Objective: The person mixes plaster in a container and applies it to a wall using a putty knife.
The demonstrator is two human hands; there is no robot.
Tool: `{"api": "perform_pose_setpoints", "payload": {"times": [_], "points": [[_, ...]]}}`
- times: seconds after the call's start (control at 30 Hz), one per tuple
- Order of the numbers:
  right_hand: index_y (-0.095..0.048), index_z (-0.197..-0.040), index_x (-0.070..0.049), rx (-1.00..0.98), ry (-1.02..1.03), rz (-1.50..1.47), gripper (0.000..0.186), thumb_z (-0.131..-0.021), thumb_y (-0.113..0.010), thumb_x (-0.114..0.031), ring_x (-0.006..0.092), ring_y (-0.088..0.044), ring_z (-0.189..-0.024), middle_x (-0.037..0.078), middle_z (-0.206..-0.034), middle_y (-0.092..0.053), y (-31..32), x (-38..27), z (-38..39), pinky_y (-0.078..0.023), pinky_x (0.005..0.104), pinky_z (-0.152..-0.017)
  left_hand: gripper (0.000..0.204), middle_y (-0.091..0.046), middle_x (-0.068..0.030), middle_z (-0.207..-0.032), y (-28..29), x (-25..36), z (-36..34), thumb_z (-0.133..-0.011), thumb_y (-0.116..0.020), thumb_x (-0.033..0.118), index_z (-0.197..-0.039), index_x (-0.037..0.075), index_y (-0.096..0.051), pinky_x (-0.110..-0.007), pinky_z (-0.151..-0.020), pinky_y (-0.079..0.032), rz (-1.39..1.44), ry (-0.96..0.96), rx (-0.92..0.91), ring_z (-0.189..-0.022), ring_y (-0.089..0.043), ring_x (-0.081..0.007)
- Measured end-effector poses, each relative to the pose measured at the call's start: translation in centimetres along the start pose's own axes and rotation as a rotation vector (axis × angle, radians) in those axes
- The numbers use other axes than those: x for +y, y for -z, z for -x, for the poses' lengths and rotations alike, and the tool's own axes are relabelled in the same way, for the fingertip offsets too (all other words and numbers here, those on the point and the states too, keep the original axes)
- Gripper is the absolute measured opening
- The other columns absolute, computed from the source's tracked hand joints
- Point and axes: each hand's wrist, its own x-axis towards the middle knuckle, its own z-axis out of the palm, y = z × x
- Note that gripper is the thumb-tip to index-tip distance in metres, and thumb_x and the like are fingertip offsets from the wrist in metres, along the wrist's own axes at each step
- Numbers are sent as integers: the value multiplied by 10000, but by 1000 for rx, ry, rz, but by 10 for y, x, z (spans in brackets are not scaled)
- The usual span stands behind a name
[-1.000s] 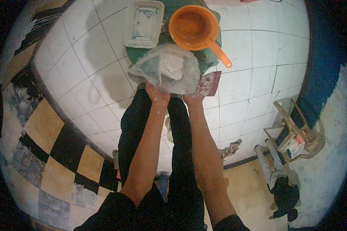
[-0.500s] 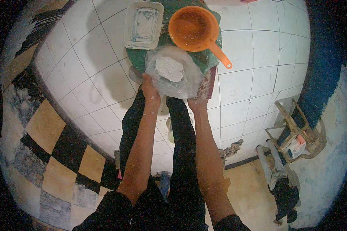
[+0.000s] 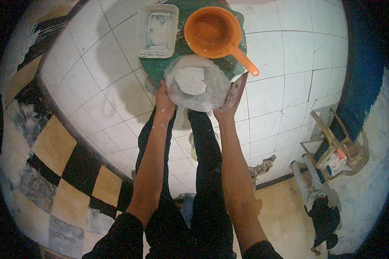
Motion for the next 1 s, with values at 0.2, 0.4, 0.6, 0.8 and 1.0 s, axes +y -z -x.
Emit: {"api": "perform_pose_setpoints", "payload": {"times": [0.2,0.4,0.6,0.8,1.0], "points": [[-281,-1411,-41,11,499,640,610,-931,-431,-387,271,-425,-1266,150,-1384,-406,-22,-15,4,-365,403,-1051,313,-588,-145,-939,-26,8,6,-860,-677,243,-982,-36,-606,-353,-803,-432,-964,-972,341,-929,-549,-266],[-405,-1314,0,259,-92,-244,520,-994,-340,-405,274,-484,-1207,157,-1278,-505,-6,4,4,-383,401,-1038,310,-559,-176,-942,-9,12,-20,-880,-638,204,-1028,-58,-562,-354,-771,-440,-720,-484,150,-926,-545,-291],[-515,-1161,16,455,-127,-98,301,-932,-405,-145,211,-558,-1020,99,-1156,-569,45,10,14,-465,290,-873,326,-538,-180,-1103,-26,7,8,-876,-607,172,-1129,-19,-535,-389,-867,-417,-1153,-1080,220,-978,-522,-317],[-460,-1275,26,-10,-177,-52,438,-860,-525,-99,202,-506,-1164,105,-1249,-537,62,-19,55,-414,312,-976,400,-536,-118,-1175,-73,29,16,-860,-594,152,-1243,59,-529,-399,-881,-433,-1623,-1235,-89,-1023,-519,-288],[-388,-1346,17,-49,-300,-174,562,-811,-555,-26,211,-522,-1159,86,-1272,-528,22,-3,71,-402,349,-1020,150,-618,-167,-949,-98,31,-21,-867,-539,116,-946,26,-630,-444,-786,-484,-1801,-1057,-236,-896,-593,-358]]}}
